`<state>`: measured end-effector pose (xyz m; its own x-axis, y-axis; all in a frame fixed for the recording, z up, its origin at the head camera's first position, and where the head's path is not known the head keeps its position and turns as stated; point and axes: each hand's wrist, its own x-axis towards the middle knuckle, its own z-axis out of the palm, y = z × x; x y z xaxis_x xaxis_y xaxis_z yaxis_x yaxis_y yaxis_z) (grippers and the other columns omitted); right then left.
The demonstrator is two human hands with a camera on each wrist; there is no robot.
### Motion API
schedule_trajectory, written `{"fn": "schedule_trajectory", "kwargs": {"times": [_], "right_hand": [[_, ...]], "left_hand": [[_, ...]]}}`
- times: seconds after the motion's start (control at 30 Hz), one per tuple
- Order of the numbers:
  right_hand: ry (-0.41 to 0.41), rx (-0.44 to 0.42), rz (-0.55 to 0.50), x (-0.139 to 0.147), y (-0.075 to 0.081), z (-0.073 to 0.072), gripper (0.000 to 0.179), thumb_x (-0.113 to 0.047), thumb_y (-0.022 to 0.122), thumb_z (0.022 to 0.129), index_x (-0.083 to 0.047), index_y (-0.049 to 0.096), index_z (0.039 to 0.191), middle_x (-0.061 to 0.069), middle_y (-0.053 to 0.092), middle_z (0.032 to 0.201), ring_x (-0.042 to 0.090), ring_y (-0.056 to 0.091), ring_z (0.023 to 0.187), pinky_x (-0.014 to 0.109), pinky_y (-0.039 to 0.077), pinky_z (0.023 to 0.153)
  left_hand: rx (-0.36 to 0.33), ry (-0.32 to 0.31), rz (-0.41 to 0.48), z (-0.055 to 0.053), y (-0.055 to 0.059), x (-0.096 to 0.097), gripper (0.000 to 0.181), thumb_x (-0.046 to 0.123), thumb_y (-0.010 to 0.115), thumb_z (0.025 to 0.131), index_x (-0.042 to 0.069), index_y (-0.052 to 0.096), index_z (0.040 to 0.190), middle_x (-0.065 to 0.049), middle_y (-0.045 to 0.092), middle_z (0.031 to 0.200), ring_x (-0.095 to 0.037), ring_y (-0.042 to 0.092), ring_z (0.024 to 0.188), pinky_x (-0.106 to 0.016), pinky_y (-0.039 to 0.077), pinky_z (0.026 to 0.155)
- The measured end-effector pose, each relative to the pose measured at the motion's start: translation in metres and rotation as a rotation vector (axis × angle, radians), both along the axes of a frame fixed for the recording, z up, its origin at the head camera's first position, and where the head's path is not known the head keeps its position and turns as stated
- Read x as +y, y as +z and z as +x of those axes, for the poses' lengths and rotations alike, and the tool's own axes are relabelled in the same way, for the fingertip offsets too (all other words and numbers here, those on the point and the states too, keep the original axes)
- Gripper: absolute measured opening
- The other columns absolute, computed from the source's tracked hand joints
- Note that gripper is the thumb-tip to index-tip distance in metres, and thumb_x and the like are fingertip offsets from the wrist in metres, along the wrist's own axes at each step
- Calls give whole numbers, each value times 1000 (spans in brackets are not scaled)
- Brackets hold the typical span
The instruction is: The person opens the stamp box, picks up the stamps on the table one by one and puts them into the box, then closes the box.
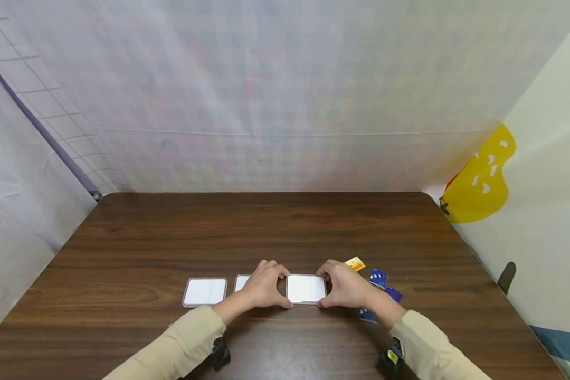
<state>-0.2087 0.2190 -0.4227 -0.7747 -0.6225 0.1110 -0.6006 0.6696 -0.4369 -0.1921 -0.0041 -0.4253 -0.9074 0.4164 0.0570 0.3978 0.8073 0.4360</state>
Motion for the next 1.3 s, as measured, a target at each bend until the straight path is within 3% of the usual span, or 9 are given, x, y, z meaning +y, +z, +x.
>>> {"fn": "schedule_trajectory", "kwargs": {"times": [0.27,0.5,0.8,0.97,1.17,1.3], "right_hand": [[36,32,24,0,3,-4,50,-30,81,54,-2,61,91,-2,58,83,10,54,74,21,47,63],[29,-25,29,-1,6,-6,50,-29,81,55,-2,61,92,-1,60,84,9,55,75,22,48,64],[27,-13,-20,5,1,-3,49,-30,80,62,-5,61,99,-1,58,95,12,56,85,28,50,74],[27,27,-58,12,1,-2,48,-29,79,63,-5,60,100,0,57,97,12,57,85,28,51,74],[-7,53,-98,18,7,-11,49,-26,80,63,-5,61,102,2,57,99,14,58,84,27,52,72],[-28,8,-126,19,9,-21,51,-25,80,65,-3,60,106,4,57,102,16,58,86,30,52,74]], "left_hand": [[32,-7,-31,0,1,2,64,41,83,55,8,64,106,-2,57,95,-16,45,86,-19,41,66],[27,2,-30,0,0,2,64,42,83,54,9,64,105,-1,56,94,-15,44,86,-19,40,63],[29,13,0,2,0,1,63,41,82,54,8,64,105,0,55,94,-15,45,89,-20,42,67],[32,9,21,4,-1,0,61,40,83,55,7,64,103,-1,55,94,-16,45,90,-20,43,70],[31,17,19,3,-2,0,61,40,82,56,8,64,104,0,55,95,-15,45,91,-21,43,70],[32,29,8,3,-3,0,63,42,82,55,7,63,105,-1,55,95,-16,45,91,-22,43,70]]}}
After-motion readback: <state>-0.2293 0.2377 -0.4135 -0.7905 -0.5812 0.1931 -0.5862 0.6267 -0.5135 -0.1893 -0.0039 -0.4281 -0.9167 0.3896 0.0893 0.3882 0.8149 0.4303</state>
